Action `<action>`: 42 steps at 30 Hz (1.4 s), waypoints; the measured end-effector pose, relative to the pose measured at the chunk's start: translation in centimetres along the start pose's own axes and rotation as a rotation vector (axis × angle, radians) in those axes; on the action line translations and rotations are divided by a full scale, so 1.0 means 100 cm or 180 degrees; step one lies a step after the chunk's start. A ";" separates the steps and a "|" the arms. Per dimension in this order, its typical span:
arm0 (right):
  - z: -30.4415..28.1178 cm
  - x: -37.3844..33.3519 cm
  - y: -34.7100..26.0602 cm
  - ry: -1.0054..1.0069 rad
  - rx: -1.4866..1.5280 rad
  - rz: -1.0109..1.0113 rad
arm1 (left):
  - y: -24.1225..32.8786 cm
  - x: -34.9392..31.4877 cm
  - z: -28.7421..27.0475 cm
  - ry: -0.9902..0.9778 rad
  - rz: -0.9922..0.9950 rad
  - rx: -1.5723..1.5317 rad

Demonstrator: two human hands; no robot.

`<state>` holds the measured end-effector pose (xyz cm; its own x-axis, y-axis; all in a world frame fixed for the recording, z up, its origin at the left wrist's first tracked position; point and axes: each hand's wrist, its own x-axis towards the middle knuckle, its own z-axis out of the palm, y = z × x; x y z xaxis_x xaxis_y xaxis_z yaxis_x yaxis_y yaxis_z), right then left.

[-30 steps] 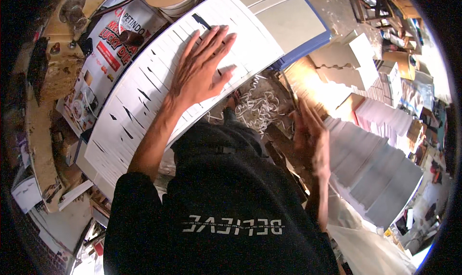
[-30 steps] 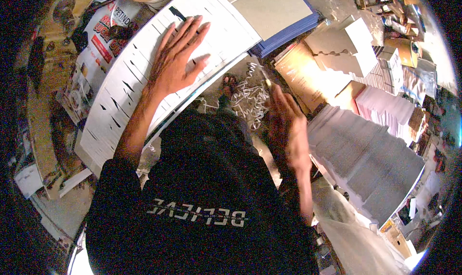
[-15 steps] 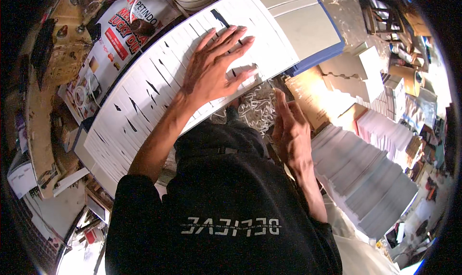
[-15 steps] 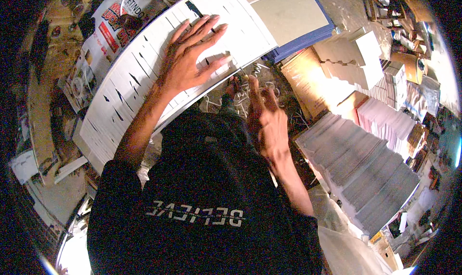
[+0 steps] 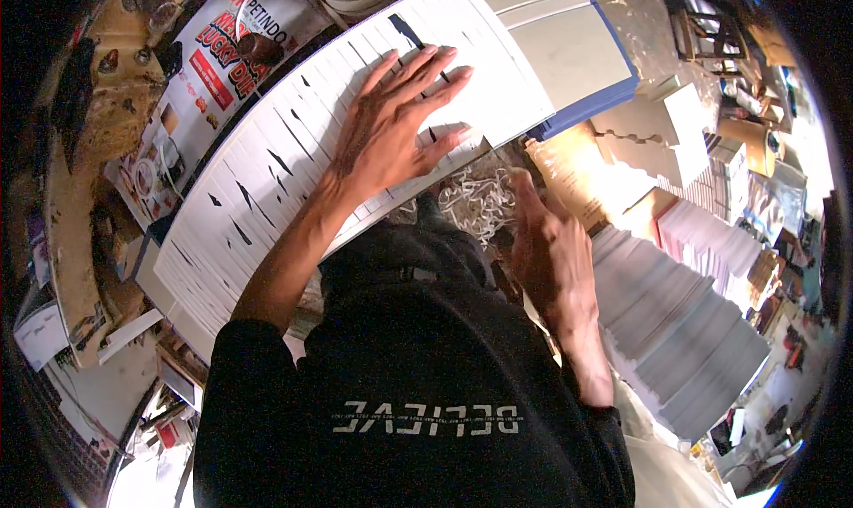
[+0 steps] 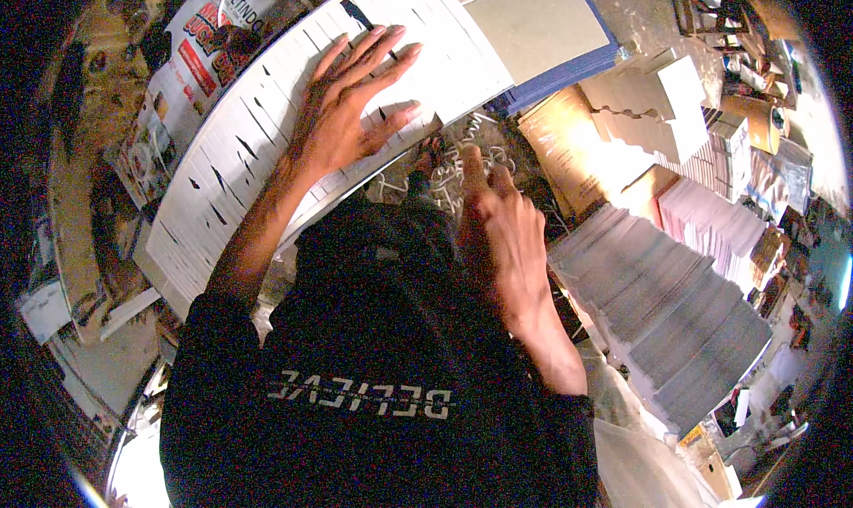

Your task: The person cuts paper strips on a table using a small knife, touches a phone resting on a stand, and resumes slicing the paper strips with the knife.

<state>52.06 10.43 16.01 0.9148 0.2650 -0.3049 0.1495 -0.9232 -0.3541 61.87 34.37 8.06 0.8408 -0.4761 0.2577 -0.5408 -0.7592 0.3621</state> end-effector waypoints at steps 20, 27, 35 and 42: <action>0.025 0.010 -0.005 0.0974 0.1343 -0.0229 | -0.003 -0.010 -0.005 -0.0054 -0.0036 -0.0036; 0.031 0.013 0.005 0.0722 0.1109 -0.0408 | -0.003 -0.010 -0.006 0.0011 -0.0052 -0.0010; 0.017 0.014 -0.009 0.0665 0.0779 -0.0140 | -0.004 -0.011 -0.003 0.0072 -0.0047 -0.0171; -0.002 -0.006 -0.010 -0.0358 -0.0251 0.0199 | -0.002 -0.011 -0.004 0.0000 -0.0057 -0.0082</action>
<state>51.46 11.13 16.67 0.8760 0.2319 -0.4229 0.1267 -0.9566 -0.2623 61.02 35.24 8.09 0.8503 -0.4626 0.2510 -0.5262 -0.7558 0.3897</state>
